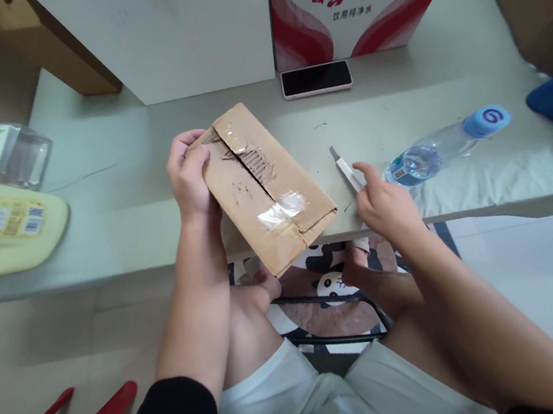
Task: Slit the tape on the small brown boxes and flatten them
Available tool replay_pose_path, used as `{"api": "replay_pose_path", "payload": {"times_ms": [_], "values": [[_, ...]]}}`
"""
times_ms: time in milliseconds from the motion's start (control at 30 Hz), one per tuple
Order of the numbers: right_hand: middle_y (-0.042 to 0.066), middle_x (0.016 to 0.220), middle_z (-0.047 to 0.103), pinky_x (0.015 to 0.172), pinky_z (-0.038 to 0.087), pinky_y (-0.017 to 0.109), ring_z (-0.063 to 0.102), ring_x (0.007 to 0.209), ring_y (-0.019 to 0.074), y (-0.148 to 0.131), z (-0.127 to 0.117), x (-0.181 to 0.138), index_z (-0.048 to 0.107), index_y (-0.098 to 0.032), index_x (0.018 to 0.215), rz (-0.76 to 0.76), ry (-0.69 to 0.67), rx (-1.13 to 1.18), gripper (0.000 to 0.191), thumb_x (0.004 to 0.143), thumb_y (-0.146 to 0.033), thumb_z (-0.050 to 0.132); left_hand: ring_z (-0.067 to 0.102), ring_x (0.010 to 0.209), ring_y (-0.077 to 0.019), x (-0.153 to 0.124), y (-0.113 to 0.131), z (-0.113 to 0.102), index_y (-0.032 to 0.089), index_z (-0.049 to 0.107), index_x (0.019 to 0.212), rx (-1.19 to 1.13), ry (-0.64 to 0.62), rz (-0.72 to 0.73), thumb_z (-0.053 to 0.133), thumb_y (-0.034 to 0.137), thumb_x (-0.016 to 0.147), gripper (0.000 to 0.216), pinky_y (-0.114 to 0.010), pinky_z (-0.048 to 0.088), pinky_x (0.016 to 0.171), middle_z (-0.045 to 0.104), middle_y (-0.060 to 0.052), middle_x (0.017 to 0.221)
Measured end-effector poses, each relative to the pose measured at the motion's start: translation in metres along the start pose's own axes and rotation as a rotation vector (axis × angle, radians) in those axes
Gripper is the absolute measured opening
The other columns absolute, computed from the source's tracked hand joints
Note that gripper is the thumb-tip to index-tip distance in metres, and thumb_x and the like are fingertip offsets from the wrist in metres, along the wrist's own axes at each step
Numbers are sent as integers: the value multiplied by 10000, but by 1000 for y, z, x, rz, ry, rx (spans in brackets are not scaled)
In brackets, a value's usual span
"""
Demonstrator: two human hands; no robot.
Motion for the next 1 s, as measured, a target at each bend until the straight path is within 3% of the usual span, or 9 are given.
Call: {"api": "replay_pose_path", "payload": {"times_ms": [100, 167, 233, 300, 400, 567, 733, 900, 1000], "values": [[41, 734, 652, 601, 476, 347, 561, 608, 190, -4, -15, -6, 682, -246, 1239, -18, 3, 320, 445, 899, -213, 396, 517, 682, -150, -2, 0, -4, 149, 617, 856, 41, 69, -18, 608, 169, 717, 141, -281, 380, 615, 590, -54, 777], [18, 722, 631, 577, 461, 325, 546, 593, 162, -14, -36, -18, 712, -241, 1118, -97, 127, 447, 321, 902, -265, 475, 511, 668, -139, -2, 0, -7, 161, 610, 840, 79, 108, -11, 611, 172, 722, 118, -268, 382, 611, 584, -35, 753], [1, 735, 628, 573, 454, 318, 541, 595, 148, -28, -62, -38, 715, -265, 1123, -225, 305, 481, 280, 859, -274, 622, 522, 676, -135, -1, -1, -8, 181, 601, 852, 114, 115, 13, 617, 194, 751, 103, -257, 396, 618, 585, -19, 759], [-9, 744, 632, 527, 421, 295, 542, 591, 137, -42, -82, -62, 711, -311, 1194, -353, 421, 554, 395, 813, -205, 711, 550, 704, -144, 0, -4, -8, 203, 587, 877, 140, 109, 33, 615, 229, 788, 97, -258, 426, 636, 592, -16, 784], [-5, 736, 650, 470, 422, 279, 583, 594, 139, -55, -92, -85, 725, -347, 1238, -457, 358, 718, 445, 828, -174, 717, 606, 793, -170, 1, -8, -6, 224, 580, 911, 187, 94, 66, 599, 264, 840, 83, -276, 487, 707, 623, -31, 850], [-21, 668, 686, 468, 514, 243, 642, 544, 120, -59, -86, -88, 782, -349, 1126, -361, 230, 731, 278, 911, -225, 657, 659, 1013, -203, -2, 0, 0, 228, 627, 910, 232, 61, 212, 553, 242, 907, 75, -325, 528, 936, 662, -39, 981], [-26, 542, 635, 353, 379, 209, 438, 346, 53, -58, -92, -86, 826, -314, 1050, -402, 424, 580, 222, 967, -296, 621, 667, 1086, -206, -4, 6, 2, 205, 676, 898, 275, 77, 213, 534, 208, 925, 145, -336, 519, 1017, 652, -39, 973], [-7, 531, 627, 374, 368, 225, 543, 434, 80, -53, -98, -90, 840, -267, 944, -280, 547, 501, 194, 931, -264, 647, 660, 1104, -213, -7, 8, 5, 210, 682, 955, 265, 24, 254, 577, 161, 899, 129, -348, 514, 1027, 657, -38, 1025], [-19, 492, 597, 343, 333, 222, 511, 387, 78, -54, -96, -88, 837, -270, 895, -251, 508, 538, 191, 922, -278, 648, 660, 1069, -213, -7, 5, 5, 226, 674, 976, 263, -5, 286, 568, 142, 876, 168, -355, 519, 1015, 660, -32, 1021]]}}
Point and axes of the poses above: each hand's wrist, its own x-axis towards the middle knuckle, its own z-axis out of the palm, y = z × x, the point moved 7 cm from there along x, towards the middle knuckle
